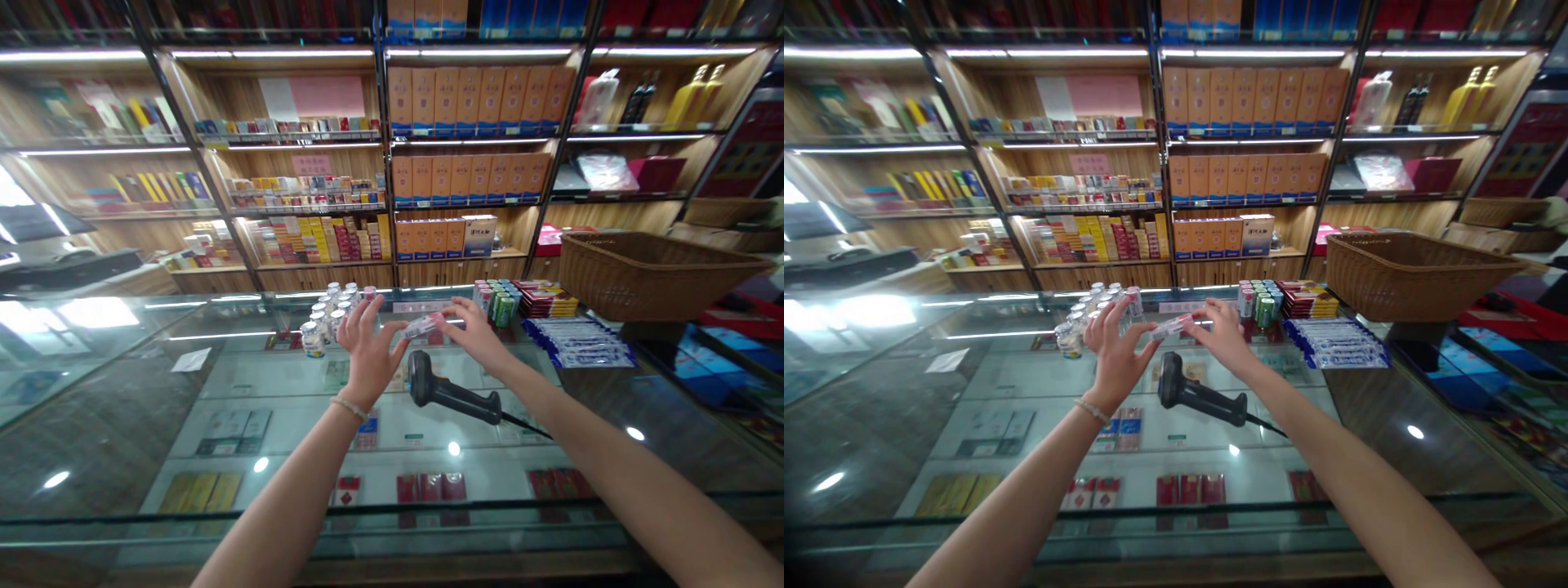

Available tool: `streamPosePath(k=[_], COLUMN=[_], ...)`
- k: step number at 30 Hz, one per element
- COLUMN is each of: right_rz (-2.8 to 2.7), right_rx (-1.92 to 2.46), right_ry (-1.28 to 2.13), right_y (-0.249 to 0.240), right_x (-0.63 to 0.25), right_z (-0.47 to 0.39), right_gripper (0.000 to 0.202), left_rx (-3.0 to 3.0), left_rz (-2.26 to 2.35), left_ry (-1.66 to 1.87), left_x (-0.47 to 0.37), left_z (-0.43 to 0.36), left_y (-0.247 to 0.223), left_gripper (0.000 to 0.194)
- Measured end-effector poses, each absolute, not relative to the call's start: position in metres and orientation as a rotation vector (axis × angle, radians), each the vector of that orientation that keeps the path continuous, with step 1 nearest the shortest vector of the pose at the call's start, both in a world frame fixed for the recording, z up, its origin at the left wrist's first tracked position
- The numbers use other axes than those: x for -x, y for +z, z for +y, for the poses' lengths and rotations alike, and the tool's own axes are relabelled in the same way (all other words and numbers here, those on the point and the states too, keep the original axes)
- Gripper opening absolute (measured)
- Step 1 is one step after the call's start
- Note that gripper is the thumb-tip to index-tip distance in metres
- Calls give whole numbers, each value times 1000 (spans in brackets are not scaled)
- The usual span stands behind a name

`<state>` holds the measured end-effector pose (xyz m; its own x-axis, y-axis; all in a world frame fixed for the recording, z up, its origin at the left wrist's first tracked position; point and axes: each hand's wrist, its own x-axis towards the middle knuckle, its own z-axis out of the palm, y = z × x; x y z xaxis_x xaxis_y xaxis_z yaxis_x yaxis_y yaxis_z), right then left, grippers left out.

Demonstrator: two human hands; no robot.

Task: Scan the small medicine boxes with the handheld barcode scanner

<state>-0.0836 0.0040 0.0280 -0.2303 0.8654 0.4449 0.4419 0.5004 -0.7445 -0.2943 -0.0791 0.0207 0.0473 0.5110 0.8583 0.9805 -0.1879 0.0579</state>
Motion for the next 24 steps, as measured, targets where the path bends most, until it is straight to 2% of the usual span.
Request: streamPosePath(k=[9,16,24], right_rz=[-2107,-2407,-2512], right_rx=[952,792,728], right_ry=[291,224,238], right_y=[72,100,104], right_x=[60,54,57], right_z=[17,18,10], right_gripper=[40,43,47], left_rx=[1881,1977,2122], left_rz=[-1618,-1728,-1696], left_ry=[-1092,-1163,-1175], left_x=[279,280,276], left_z=[-84,-79,-77], left_y=[29,30,27], left_gripper=[42,28,19])
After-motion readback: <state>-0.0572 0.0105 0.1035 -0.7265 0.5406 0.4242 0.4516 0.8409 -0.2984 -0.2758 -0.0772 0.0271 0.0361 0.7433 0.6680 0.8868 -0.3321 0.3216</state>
